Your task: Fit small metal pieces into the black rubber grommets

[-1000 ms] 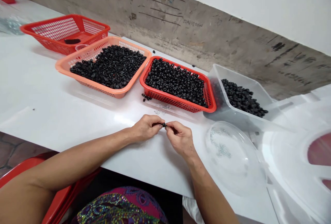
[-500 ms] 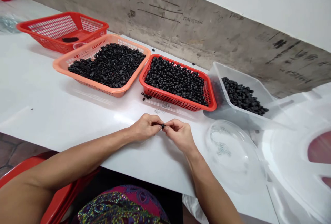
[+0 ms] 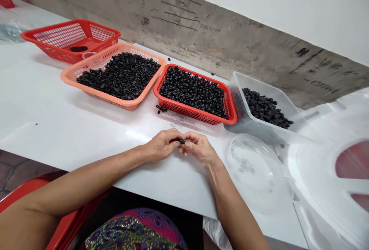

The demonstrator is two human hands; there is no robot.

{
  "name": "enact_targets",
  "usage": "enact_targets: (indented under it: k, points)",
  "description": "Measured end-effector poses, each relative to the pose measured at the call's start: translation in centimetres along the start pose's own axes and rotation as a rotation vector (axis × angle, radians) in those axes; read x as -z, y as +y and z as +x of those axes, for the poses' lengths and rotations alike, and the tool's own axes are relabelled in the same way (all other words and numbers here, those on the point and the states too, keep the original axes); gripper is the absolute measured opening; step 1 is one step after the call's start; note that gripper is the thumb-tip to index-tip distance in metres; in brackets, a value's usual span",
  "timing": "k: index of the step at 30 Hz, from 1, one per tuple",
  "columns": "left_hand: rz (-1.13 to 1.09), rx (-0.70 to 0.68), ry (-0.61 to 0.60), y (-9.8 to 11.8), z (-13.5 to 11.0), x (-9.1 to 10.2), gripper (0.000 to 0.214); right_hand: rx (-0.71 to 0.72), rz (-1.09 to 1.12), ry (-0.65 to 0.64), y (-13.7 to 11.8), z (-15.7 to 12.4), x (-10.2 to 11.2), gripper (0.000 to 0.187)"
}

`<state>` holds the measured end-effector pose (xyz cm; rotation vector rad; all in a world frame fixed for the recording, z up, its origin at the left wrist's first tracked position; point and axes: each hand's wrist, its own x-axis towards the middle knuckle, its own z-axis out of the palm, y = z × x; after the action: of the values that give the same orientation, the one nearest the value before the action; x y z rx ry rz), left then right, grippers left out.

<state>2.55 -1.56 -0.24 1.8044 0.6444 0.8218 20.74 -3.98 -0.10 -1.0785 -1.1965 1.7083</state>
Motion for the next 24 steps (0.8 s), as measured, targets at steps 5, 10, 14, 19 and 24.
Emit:
enact_targets:
  k: [5, 10, 14, 19, 24]
  points:
    - [0.136, -0.105, 0.093, -0.5, -0.1, 0.0, 0.015, 0.002, 0.082, -0.118, 0.0, -0.1, -0.5, 0.042]
    - [-0.077, -0.042, 0.104, -0.7, 0.2, -0.4, 0.013, 0.02, 0.098, -0.065, 0.3, 0.1, -0.9, 0.043]
    - [-0.35, 0.119, 0.036, -0.5, 0.2, -1.0, 0.033, 0.056, 0.039, -0.006, 0.4, 0.1, -1.2, 0.041]
    - [-0.244, 0.102, -0.033, -0.6, 0.0, -1.2, 0.031, 0.156, -0.112, 0.034, 0.2, -0.3, -1.8, 0.03]
    - [-0.243, 0.094, -0.093, -0.5, 0.1, -0.9, 0.017, 0.16, -0.175, 0.047, 0.0, -0.4, -2.1, 0.022]
